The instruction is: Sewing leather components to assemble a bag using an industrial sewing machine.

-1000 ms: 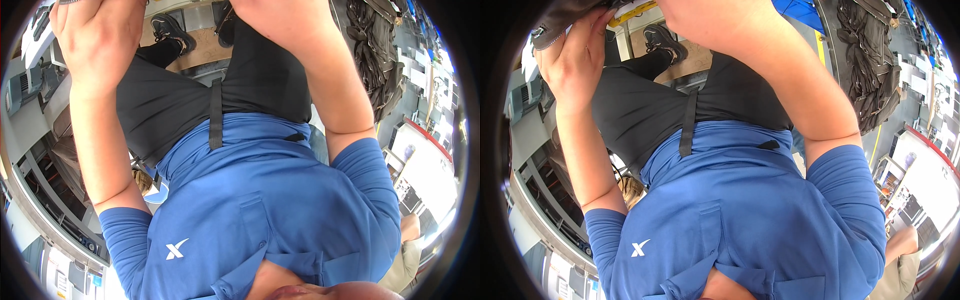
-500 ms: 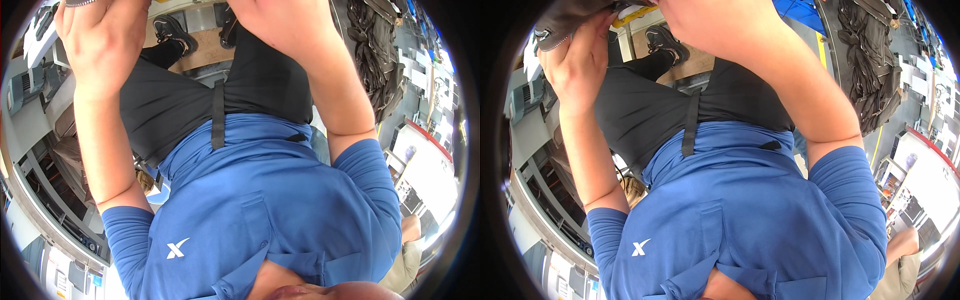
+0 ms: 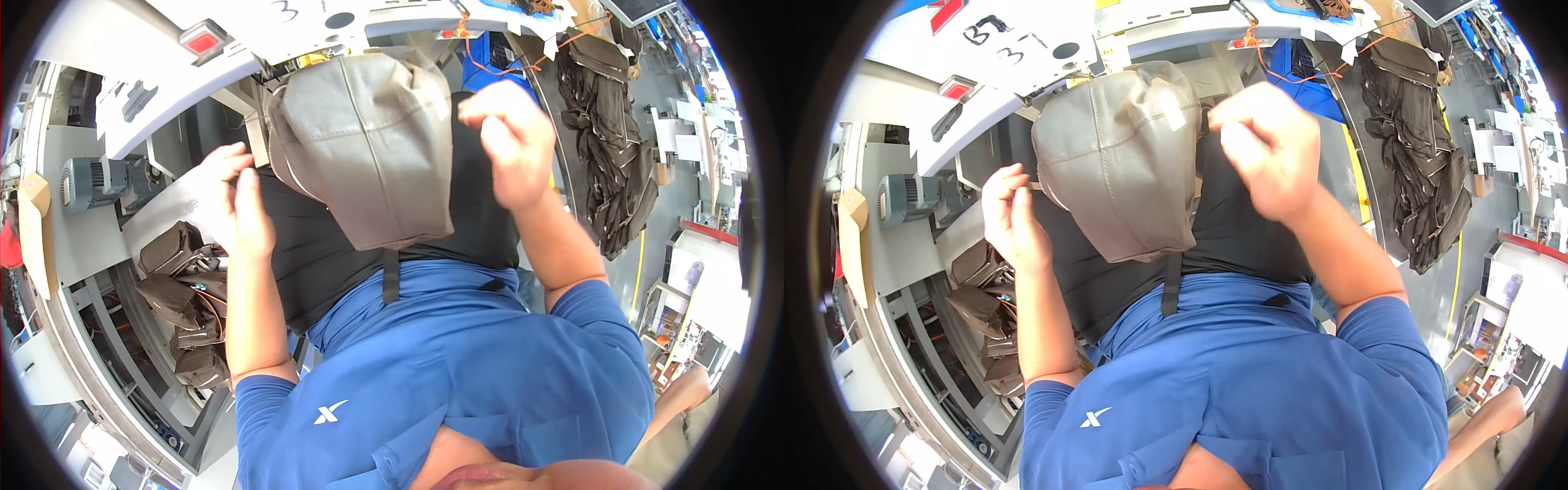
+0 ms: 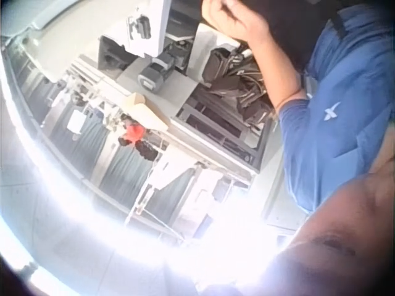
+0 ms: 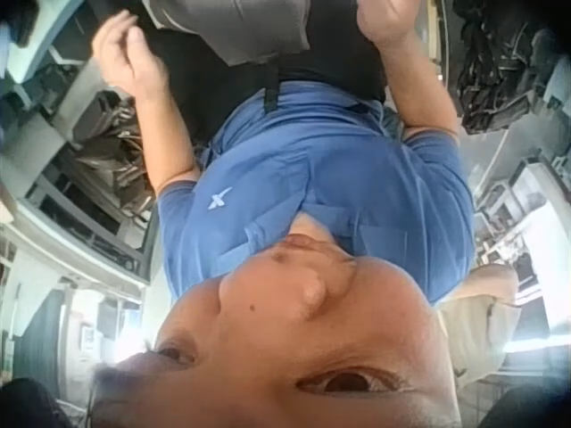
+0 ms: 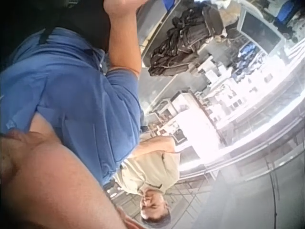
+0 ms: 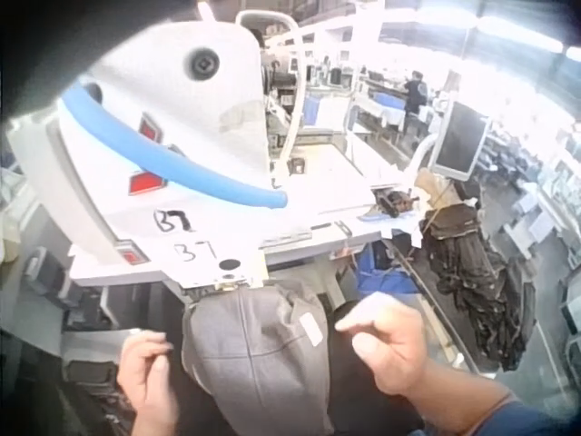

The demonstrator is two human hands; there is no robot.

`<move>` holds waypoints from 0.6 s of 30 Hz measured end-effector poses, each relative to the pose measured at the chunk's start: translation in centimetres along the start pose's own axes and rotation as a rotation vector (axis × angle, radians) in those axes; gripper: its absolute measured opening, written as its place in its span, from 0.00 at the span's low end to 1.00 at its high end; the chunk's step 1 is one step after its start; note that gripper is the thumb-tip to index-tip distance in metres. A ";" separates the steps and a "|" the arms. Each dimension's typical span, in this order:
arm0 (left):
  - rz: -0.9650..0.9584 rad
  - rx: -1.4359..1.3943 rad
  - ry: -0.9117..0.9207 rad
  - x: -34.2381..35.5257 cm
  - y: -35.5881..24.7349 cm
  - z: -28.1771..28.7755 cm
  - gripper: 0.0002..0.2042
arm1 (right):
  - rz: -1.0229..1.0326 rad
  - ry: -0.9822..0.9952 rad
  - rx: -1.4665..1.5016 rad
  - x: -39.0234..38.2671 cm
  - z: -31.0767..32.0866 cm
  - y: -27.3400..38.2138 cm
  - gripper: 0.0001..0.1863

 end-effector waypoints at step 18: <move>-0.281 0.280 0.345 0.0 -3.5 -3.2 0.25 | 0.126 0.171 -0.315 -1.3 -4.0 0.5 0.20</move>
Point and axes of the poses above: each hand's wrist, its own x-axis towards the middle knuckle, its own z-axis out of the back of the hand, y = z × x, the point moved 1 cm from there along x, towards the middle knuckle, and after that the axes turned 7 degrees about -y, right-handed, at the moved point
